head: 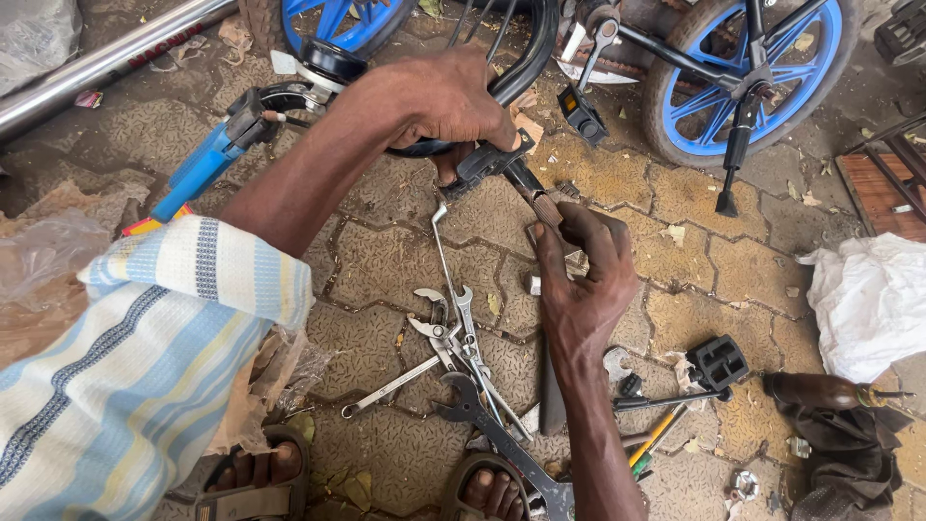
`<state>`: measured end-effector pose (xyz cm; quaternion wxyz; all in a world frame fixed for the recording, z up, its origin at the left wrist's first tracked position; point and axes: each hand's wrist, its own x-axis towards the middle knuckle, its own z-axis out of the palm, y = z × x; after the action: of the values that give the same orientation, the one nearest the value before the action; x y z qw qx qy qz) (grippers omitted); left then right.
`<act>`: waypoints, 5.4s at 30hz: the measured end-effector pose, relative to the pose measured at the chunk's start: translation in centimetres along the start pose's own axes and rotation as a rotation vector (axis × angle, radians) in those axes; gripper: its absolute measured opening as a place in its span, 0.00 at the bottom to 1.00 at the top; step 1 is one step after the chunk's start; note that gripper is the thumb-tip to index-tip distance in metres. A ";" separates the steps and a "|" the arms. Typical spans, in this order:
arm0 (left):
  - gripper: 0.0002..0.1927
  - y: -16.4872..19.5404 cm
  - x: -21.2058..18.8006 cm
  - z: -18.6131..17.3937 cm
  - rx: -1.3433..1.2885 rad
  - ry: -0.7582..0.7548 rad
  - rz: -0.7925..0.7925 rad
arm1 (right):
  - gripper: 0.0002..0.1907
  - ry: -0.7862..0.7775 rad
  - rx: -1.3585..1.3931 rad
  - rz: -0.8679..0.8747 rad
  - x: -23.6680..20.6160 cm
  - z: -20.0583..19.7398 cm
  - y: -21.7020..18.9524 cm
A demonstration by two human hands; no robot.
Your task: The person works on a children's bicycle lying on the ground, loosening and removing parts from the handlebar stem area by hand and with wrenches. They use a hammer and pliers on the handlebar assembly, reposition the bike, and continue tightening and fitting components on the handlebar.
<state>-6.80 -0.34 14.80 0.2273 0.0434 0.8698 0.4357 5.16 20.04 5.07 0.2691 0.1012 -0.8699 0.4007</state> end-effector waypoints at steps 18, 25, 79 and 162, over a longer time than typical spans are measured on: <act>0.11 0.0 0.5 0.5 0.021 -0.032 -0.037 | 0.13 -0.011 0.021 -0.007 0.4 1.0 0.0; 0.12 -0.2 0.6 0.4 0.021 0.012 -0.053 | 0.13 -0.041 0.004 0.055 0.2 1.1 0.8; 0.12 -4.3 5.9 5.7 0.257 0.065 -0.027 | 0.09 -0.643 0.452 0.208 1.4 7.9 15.1; 0.05 -8.1 9.4 7.7 0.165 0.061 0.004 | 0.32 -0.345 -0.532 0.307 -9.8 0.2 11.3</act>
<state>-10.87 2.95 1.12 0.1955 0.0502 0.9092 0.3641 8.81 26.95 -7.68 0.0717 -0.0381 -0.9816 0.1730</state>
